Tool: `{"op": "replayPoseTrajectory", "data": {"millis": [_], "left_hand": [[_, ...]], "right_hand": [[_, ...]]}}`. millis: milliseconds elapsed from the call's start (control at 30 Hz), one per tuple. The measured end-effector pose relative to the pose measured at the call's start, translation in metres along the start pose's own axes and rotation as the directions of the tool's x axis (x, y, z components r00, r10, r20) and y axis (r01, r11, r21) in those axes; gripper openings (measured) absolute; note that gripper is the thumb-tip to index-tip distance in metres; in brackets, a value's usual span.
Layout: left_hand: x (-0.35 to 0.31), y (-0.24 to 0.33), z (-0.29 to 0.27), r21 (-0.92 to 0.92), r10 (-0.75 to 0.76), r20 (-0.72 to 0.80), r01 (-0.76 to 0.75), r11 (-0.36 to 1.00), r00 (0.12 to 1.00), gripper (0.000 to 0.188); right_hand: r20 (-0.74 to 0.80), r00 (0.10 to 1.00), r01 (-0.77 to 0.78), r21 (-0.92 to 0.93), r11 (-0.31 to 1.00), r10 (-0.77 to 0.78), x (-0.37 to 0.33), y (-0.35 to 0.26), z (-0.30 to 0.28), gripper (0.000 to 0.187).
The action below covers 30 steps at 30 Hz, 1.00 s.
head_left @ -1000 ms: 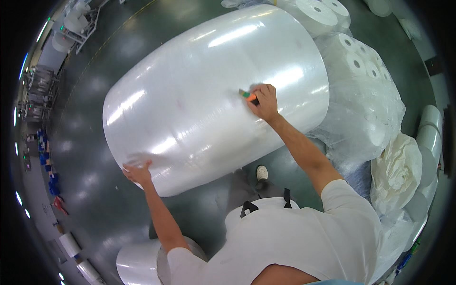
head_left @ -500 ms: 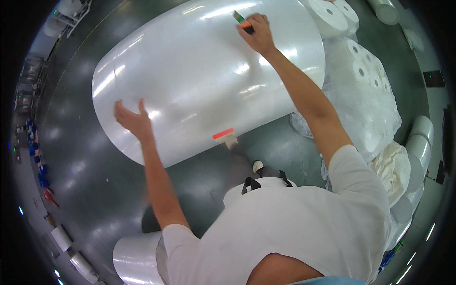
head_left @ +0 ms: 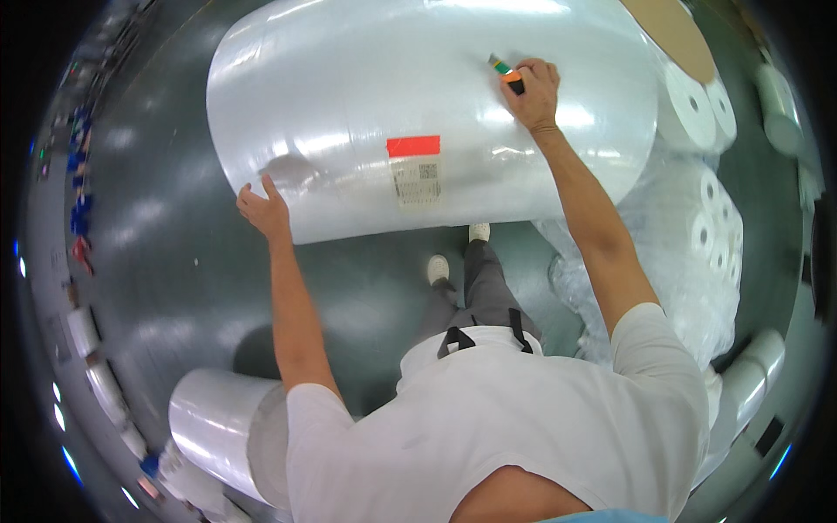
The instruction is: The person removes plastic wrapping from a large roll using a utility knife, places a cardboard disk on the end, and then re-wraps the roll with fresh plastic film.
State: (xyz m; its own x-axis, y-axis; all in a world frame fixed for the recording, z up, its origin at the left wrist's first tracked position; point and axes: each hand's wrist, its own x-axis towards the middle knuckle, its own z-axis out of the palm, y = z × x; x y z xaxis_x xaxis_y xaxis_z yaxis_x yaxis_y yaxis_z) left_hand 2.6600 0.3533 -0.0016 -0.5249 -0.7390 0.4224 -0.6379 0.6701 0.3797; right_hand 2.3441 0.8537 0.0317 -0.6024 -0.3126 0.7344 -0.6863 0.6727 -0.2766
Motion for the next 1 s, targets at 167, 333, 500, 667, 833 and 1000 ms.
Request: {"op": "replayPoseTrajectory", "data": {"millis": [167, 333, 500, 667, 833, 1000], "left_hand": [[0.051, -0.013, 0.033, 0.113, -0.241, 0.057, 0.234, 0.966, 0.969, 0.079], [0.102, 0.002, 0.065, 0.114, -0.316, 0.080, 0.306, 0.945, 0.945, 0.083], [0.171, 0.006, 0.089, 0.083, -0.320, 0.090, 0.313, 0.946, 0.943, 0.087], [0.254, 0.014, 0.122, -0.032, -0.241, 0.116, 0.246, 0.969, 0.963, 0.092], [0.302, 0.007, 0.156, -0.098, -0.125, 0.304, 0.161, 0.982, 0.945, 0.098], [0.295, 0.000, 0.183, -0.054, -0.065, 0.165, 0.075, 0.996, 0.984, 0.101]], "right_hand": [[0.027, 0.999, -0.045, 0.012, 0.999, 0.044, 0.077, 0.047, 0.062, 0.024], [0.064, 0.997, -0.038, -0.075, 0.996, 0.043, 0.163, 0.103, 0.115, 0.032], [0.155, 0.983, -0.082, -0.109, 0.991, 0.099, 0.226, 0.130, 0.161, 0.035], [0.156, 0.983, -0.080, -0.099, 0.992, 0.094, 0.271, 0.149, 0.188, 0.036], [0.157, 0.981, -0.108, -0.070, 0.992, 0.117, 0.304, 0.148, 0.205, 0.035], [0.146, 0.984, -0.096, -0.035, 0.995, 0.100, 0.304, 0.147, 0.223, 0.030]]}}
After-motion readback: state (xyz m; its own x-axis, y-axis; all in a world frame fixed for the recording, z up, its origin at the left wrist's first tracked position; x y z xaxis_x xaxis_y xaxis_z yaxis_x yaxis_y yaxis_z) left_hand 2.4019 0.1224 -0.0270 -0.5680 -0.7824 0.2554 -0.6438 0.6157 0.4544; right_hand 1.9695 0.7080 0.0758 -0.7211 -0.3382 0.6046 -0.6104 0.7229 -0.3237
